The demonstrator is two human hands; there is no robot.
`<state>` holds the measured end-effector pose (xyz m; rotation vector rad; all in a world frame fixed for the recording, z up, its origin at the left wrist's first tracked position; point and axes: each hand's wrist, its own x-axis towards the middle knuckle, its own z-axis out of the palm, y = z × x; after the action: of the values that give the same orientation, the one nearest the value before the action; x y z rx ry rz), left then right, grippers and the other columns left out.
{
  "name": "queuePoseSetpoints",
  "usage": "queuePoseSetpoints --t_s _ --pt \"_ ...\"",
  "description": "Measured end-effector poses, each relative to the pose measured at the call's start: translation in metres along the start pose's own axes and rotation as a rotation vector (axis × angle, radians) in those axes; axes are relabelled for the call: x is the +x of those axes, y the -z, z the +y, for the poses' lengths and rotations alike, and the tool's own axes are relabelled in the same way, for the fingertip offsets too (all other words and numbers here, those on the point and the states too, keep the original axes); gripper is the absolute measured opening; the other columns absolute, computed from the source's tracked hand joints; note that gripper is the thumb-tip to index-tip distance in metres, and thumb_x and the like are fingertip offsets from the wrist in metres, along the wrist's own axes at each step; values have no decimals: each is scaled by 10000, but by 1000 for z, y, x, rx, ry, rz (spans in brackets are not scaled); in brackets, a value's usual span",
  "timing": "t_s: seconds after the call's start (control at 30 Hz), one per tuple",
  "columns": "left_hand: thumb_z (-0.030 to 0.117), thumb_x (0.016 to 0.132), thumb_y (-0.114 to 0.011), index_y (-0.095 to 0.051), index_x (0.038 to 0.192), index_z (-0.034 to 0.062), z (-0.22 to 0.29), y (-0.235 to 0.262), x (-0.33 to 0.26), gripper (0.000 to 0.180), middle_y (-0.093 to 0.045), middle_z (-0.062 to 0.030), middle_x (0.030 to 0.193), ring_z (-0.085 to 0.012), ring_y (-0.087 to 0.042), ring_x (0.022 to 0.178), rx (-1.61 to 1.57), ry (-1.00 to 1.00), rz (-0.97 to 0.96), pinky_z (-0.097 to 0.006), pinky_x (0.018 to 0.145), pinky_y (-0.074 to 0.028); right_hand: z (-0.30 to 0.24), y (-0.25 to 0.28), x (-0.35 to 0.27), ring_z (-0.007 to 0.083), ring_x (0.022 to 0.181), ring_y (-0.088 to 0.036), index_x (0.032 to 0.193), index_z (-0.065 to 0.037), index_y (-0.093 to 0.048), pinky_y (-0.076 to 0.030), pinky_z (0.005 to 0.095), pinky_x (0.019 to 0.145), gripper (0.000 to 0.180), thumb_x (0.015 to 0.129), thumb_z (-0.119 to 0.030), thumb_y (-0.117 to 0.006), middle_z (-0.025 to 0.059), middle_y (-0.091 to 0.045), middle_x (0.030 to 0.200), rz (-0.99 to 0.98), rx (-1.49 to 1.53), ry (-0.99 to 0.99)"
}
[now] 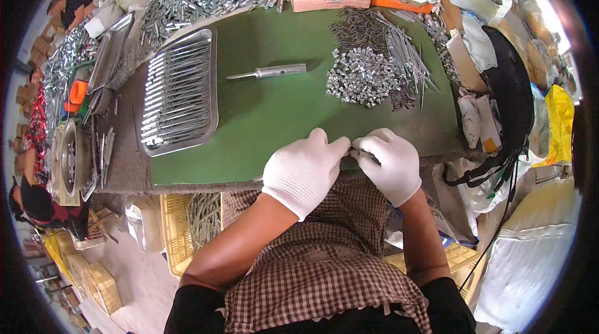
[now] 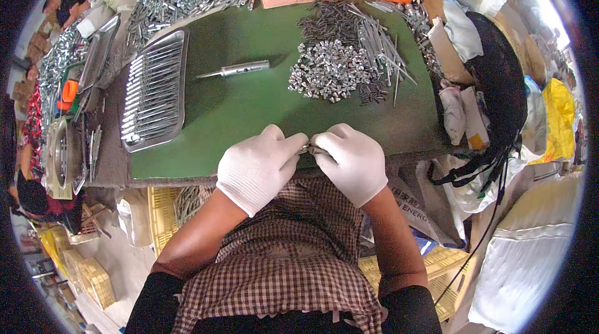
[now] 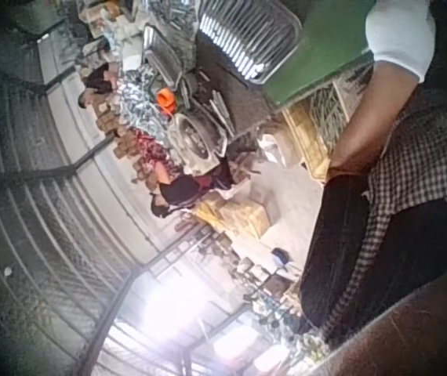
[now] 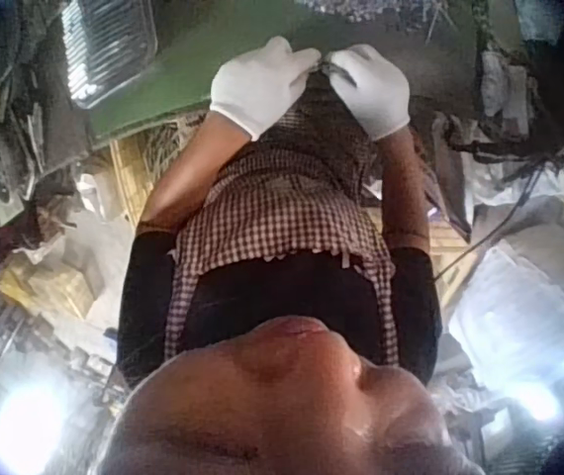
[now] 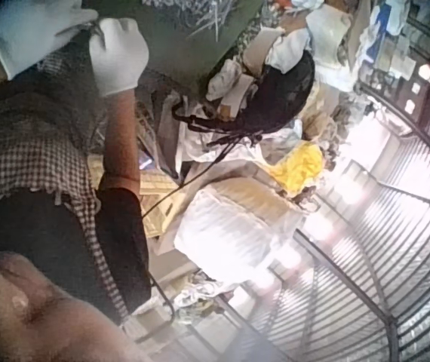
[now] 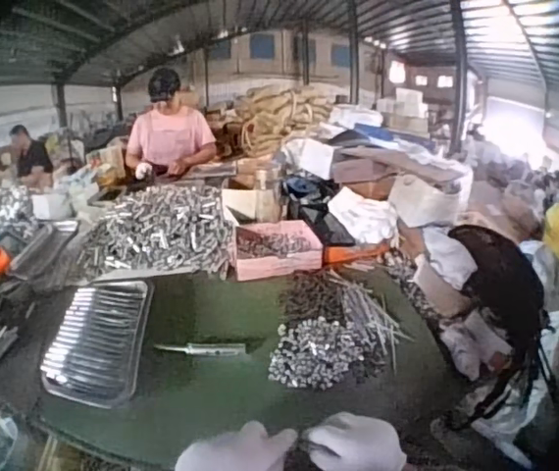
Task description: The person assembles metal components by hand, inserting small metal clips and pins into cylindrical sleeves. The person then bundles the assembled sleeves together and inserts long metal rods into them.
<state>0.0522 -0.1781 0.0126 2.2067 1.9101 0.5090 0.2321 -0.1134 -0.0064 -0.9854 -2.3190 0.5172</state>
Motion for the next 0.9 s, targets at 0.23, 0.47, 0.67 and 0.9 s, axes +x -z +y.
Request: queuePoseSetpoints --t_s 0.23,0.47,0.67,0.9 --pt "208 860 -598 -654 1032 200 1 1 1 181 -562 -92 805 -290 -621 627 23 38 -39 -399 555 -522 20 15 23 270 728 -640 877 -84 -684 -499 367 666 118 817 -184 -703 102 -641 800 243 -10 -194" --pt "207 862 -600 -661 1016 200 3 2 2 165 -564 -98 800 -299 -623 641 -32 49 -35 -402 576 -527 52 9 46 316 795 -625 871 -104 -659 -491 402 702 133 813 -213 -708 101 -614 878 167 -213 -298" --pt "205 861 -602 -652 1008 197 1 1 -1 155 -565 -91 805 -300 -621 637 -29 48 -19 -407 566 -524 31 11 26 257 744 -620 865 -81 -671 -484 359 674 97 788 -127 -707 83 -606 837 122 -159 -194" --pt "209 857 -603 -641 996 186 3 1 0 146 -547 -93 788 -285 -617 619 44 12 -34 -390 536 -517 -7 8 4 250 704 -629 873 -76 -672 -498 331 620 134 752 -28 -707 91 -625 842 -26 43 -55"
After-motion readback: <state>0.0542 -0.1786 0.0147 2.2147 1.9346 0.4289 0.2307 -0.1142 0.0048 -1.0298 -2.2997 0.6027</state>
